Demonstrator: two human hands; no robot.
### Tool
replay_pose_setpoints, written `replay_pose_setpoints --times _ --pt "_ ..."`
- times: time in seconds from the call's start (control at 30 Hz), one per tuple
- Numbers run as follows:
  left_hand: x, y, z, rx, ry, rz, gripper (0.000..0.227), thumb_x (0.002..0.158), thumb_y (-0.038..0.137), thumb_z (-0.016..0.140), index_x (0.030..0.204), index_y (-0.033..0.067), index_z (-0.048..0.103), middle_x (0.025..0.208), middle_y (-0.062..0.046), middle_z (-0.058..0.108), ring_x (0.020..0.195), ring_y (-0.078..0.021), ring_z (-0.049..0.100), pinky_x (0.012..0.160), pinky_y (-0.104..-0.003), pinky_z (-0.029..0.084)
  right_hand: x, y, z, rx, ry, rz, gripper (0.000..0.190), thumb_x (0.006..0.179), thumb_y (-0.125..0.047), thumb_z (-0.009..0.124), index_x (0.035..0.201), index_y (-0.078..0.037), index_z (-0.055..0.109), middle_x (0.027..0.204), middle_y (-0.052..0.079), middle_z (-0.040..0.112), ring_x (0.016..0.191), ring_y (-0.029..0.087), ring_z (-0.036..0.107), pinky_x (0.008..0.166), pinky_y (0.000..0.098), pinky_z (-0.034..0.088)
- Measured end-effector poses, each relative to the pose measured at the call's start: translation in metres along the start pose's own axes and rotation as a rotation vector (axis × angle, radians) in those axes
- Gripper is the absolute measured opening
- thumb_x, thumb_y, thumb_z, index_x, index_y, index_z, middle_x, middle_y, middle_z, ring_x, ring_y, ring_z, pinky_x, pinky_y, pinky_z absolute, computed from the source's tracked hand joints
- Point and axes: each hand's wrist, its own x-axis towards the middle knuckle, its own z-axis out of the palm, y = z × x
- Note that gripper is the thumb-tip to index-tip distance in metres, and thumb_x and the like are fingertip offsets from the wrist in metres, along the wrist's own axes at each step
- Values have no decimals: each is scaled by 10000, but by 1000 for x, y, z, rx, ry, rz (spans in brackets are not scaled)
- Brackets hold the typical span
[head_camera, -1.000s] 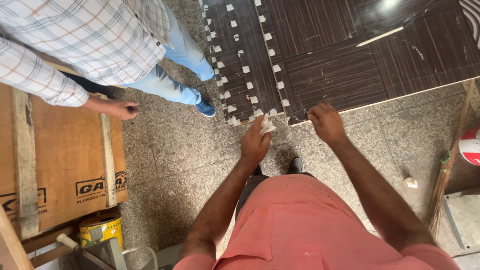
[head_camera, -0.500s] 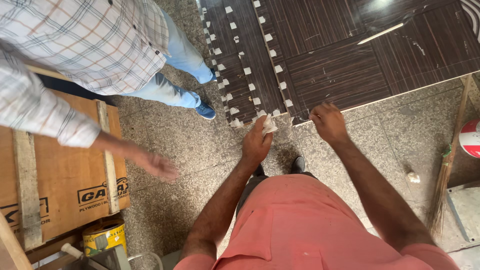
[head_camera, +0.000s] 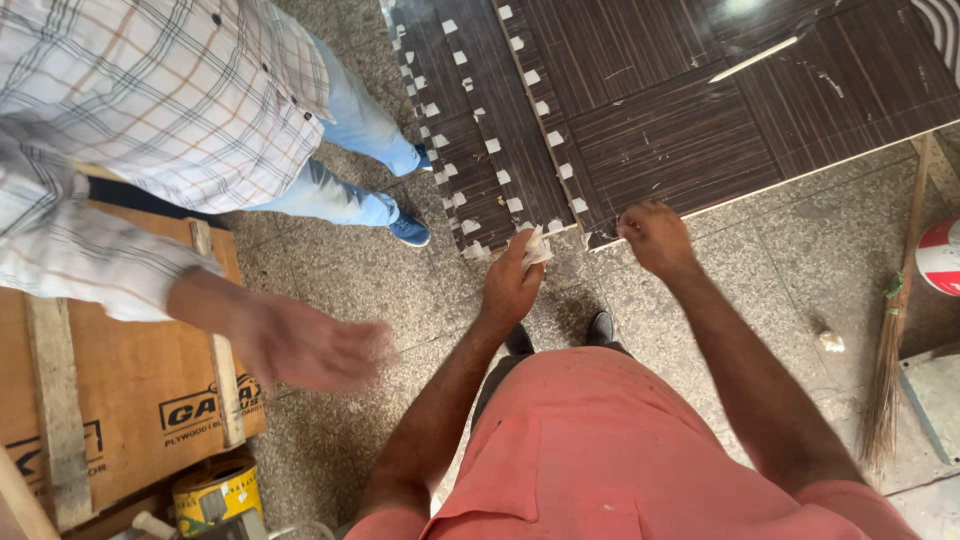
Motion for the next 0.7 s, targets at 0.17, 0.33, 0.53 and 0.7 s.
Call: replay_pose_setpoints --times 0.17,0.33,0.53,0.7 --pt "6 -5 -7 -31 -18 35 508 934 116 635 1420 45 506 1098 -230 738 977 -396 734 840 -479 576 -12 4 -10 222 173 3 281 934 -277 720 1124 -70 727 1150 116 723 1038 250 689 961 432 550" --pt "10 -11 -10 -14 -54 53 499 931 134 646 1406 46 521 1100 -232 740 982 -404 727 847 -495 566 -8 -14 23 -317 289 -30 274 888 -329 792 992 -76 783 1078 135 745 1073 305 666 979 490 521" --pt "16 -7 -17 43 -189 -47 526 951 169 620 1439 35 480 1087 -227 740 954 -363 741 840 -487 569 1 -16 46 -264 259 -2 164 1019 -238 745 997 -77 773 1082 116 750 1027 267 681 995 454 539" --pt "15 -12 -37 -62 -189 -21 520 962 158 598 1451 29 477 1110 -237 734 959 -356 751 846 -465 581 -19 -18 34 63 383 -80 403 845 -243 849 1185 -65 727 1228 141 696 1209 311 605 1065 484 472"
